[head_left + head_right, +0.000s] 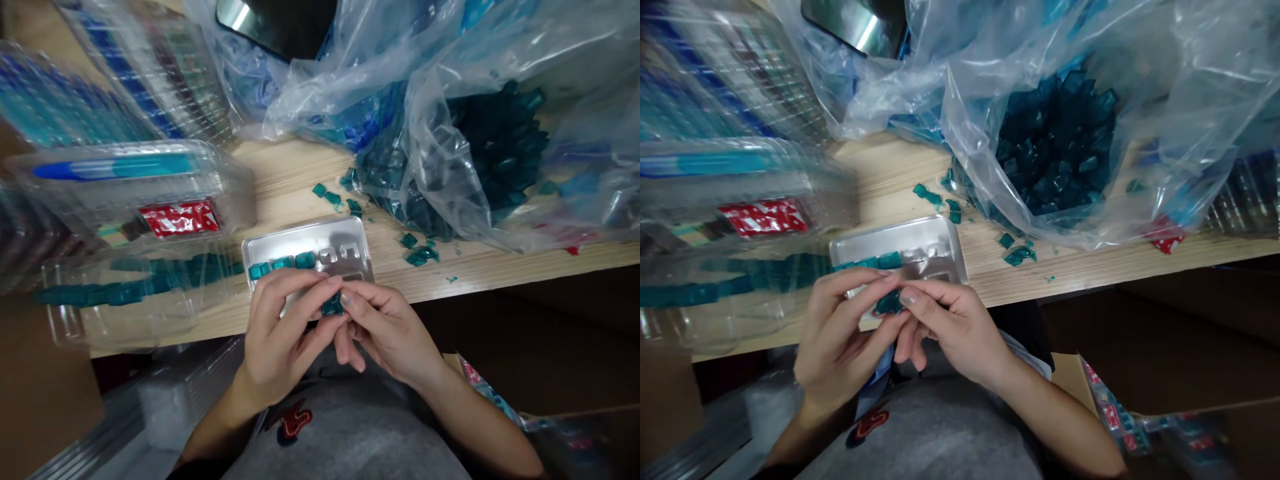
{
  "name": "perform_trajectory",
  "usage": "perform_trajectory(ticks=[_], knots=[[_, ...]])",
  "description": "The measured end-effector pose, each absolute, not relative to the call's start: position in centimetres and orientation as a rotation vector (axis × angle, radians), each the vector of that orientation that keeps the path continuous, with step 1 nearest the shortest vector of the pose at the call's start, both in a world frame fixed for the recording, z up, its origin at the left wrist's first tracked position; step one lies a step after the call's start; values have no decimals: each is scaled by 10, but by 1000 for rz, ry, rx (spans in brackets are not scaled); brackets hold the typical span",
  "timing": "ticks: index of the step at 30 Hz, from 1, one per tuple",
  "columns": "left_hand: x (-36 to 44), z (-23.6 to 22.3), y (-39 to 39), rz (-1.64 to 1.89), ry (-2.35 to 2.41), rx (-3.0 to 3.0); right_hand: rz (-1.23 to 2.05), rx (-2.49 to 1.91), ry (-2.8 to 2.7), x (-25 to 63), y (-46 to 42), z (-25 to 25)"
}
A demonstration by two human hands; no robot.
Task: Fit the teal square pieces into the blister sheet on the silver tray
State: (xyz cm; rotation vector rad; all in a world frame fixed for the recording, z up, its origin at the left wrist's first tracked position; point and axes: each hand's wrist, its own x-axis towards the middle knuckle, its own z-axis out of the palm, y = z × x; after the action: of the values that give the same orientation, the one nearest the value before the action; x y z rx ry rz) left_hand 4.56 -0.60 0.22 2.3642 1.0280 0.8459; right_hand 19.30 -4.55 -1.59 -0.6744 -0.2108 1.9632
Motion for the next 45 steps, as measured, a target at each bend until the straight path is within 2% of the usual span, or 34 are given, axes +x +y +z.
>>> perform_trajectory(ticks=[8,14,16,23,27,31,35,45], knots=[[35,1,-8,688,905,2427,1667,-1204,-685,206,-46,-2],[32,-12,-11,897,750,2007,1456,-1334,-1018,212,-47,1],[33,-15,-12,918,731,1913,1494,-1333,-952,211,-47,1],[38,-6,-11,902,791,1929,1996,-1012,-415,205,-43,0],[36,0,-5,868,895,2011,1788,-1124,-490,209,-46,-2],[39,1,12,684,1039,2447,1524,-1217,-484,228,-53,-5],[48,1,28,511,1022,2717,1575,-1100,-391,244,-63,-6],[47,-5,33,464,956,2721,1532,-1042,-399,239,-56,-9]])
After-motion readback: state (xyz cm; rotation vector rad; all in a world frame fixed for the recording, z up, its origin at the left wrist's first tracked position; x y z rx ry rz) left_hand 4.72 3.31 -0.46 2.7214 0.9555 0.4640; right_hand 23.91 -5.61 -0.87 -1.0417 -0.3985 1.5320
